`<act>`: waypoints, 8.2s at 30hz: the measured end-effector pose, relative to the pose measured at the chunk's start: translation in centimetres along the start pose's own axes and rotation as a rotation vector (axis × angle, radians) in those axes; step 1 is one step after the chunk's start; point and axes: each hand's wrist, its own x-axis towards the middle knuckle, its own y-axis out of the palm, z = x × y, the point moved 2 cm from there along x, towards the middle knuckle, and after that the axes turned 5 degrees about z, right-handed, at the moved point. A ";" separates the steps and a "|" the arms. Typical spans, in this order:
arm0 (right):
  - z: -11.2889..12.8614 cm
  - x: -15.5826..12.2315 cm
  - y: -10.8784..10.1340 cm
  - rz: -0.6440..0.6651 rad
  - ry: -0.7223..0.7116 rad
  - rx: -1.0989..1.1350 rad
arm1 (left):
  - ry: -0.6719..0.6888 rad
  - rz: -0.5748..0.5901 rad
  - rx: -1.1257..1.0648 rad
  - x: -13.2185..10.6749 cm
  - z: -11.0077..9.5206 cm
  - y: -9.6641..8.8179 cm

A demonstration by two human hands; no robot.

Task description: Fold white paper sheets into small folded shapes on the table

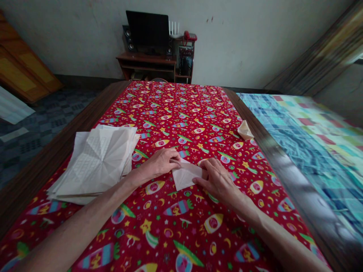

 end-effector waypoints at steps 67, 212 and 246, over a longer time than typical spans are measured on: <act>-0.2 -0.9 -0.3 0.105 -0.493 -0.165 | 0.322 -0.050 0.699 -8.7 -1.2 0.4; 0.2 -1.3 0.6 0.040 -0.011 0.302 | 0.003 -0.215 0.020 -5.5 -1.0 2.2; 0.6 -0.3 0.3 0.097 0.031 0.079 | -0.083 -0.152 0.281 -4.0 -1.0 2.2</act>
